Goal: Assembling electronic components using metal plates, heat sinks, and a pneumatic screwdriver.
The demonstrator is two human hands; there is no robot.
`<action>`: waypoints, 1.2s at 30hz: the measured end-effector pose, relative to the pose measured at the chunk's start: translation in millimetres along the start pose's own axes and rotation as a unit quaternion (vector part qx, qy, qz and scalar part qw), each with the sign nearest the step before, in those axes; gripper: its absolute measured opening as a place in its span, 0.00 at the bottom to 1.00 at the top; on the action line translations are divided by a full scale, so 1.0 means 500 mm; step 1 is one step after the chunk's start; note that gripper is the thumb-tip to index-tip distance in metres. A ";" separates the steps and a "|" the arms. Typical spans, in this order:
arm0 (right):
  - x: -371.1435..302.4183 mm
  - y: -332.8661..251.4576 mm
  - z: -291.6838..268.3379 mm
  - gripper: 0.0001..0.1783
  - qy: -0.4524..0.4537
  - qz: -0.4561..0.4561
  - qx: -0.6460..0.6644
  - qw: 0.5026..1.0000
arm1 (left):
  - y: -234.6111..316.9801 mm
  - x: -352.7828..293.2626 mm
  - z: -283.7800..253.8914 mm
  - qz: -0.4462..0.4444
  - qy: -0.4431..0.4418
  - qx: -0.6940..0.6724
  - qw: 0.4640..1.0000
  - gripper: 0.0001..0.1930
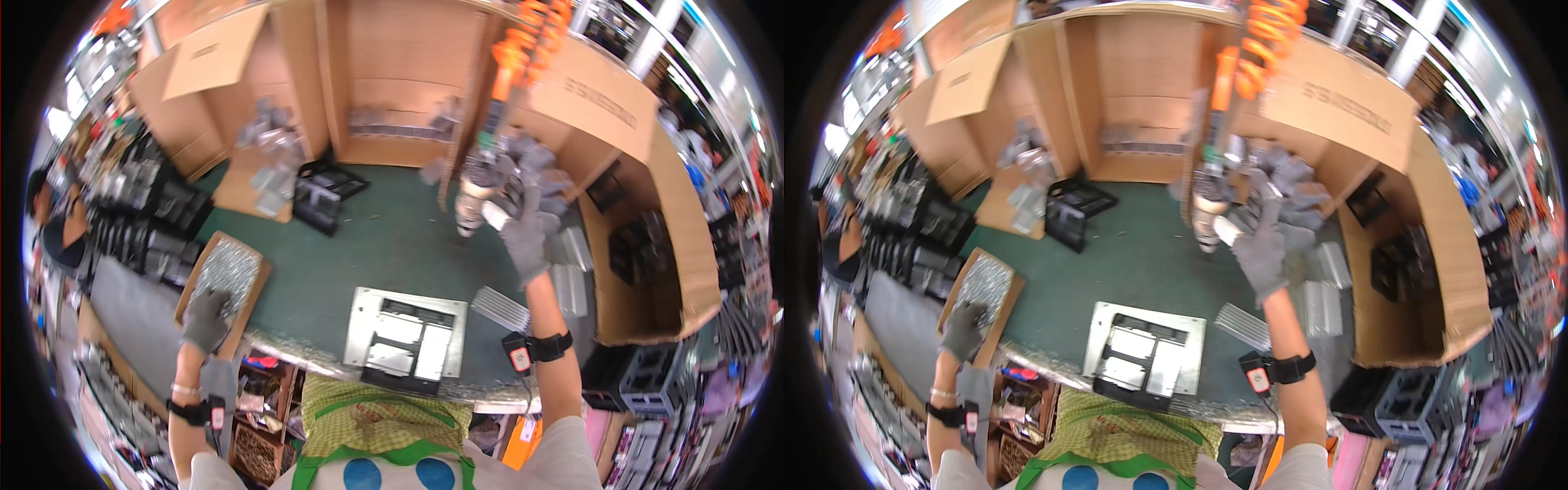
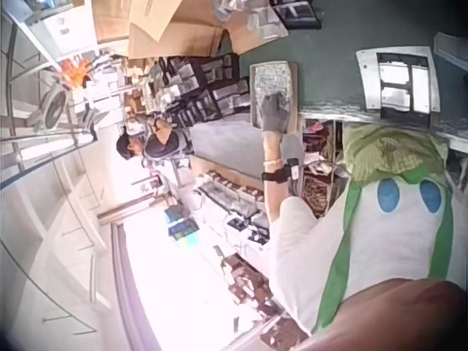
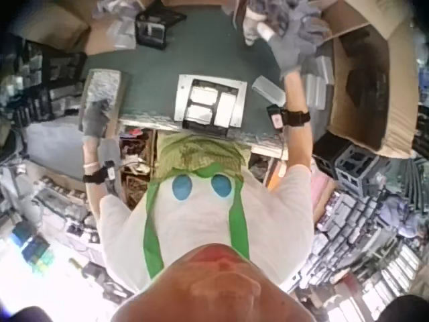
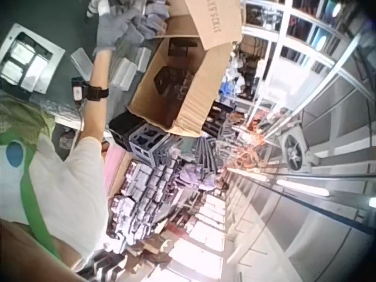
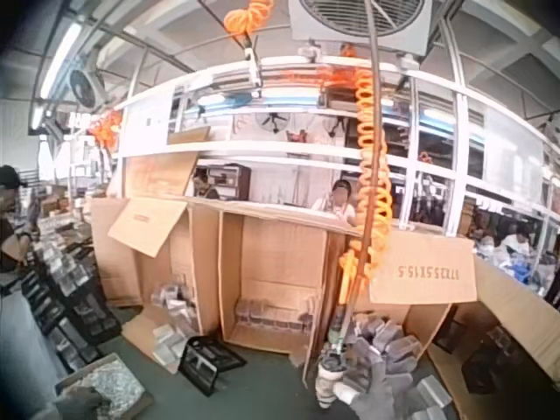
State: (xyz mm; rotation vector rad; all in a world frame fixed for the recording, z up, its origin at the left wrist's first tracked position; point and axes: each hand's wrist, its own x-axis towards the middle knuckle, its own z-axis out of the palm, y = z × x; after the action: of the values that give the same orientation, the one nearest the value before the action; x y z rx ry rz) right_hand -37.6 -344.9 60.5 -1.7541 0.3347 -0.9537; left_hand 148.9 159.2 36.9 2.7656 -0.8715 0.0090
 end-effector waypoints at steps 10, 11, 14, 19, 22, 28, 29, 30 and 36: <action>0.138 0.141 0.424 0.34 -0.332 0.027 0.140 0.932 | 0.029 0.005 -0.001 -0.127 -0.104 0.057 0.985 0.13; 0.142 0.113 0.484 0.34 -0.361 0.006 0.165 0.918 | 0.029 0.003 -0.003 -0.130 -0.091 0.045 0.986 0.12; 0.131 0.058 0.594 0.33 -0.427 -0.036 0.226 0.875 | 0.047 0.003 -0.040 -0.163 -0.094 0.014 0.982 0.11; 0.126 0.002 0.655 0.32 -0.482 -0.079 0.295 0.821 | 0.092 0.028 -0.029 -0.069 0.042 -0.092 0.992 0.08; 0.123 -0.017 0.659 0.31 -0.497 -0.093 0.330 0.797 | 0.220 0.057 -0.030 0.121 0.109 -0.313 0.936 0.07; 0.095 -0.056 0.653 0.30 -0.510 -0.108 0.404 0.752 | 0.519 0.048 0.005 0.434 -0.135 -0.140 0.880 0.15; 0.093 -0.063 0.649 0.30 -0.512 -0.111 0.414 0.744 | 0.543 0.043 0.057 0.504 -0.017 -0.153 0.850 0.10; 0.090 -0.072 0.648 0.29 -0.514 -0.114 0.425 0.736 | 0.564 0.041 0.095 0.513 -0.019 -0.105 0.852 0.08; 0.088 -0.108 0.613 0.28 -0.515 -0.131 0.488 0.693 | 0.584 0.014 0.101 0.489 0.008 -0.033 0.872 0.06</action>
State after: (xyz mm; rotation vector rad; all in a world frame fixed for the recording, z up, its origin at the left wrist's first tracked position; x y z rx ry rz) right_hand 204.4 -146.5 91.3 -1.0386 -1.0220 -0.0788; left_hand -14.2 -87.9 54.6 1.9535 -2.0899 0.1704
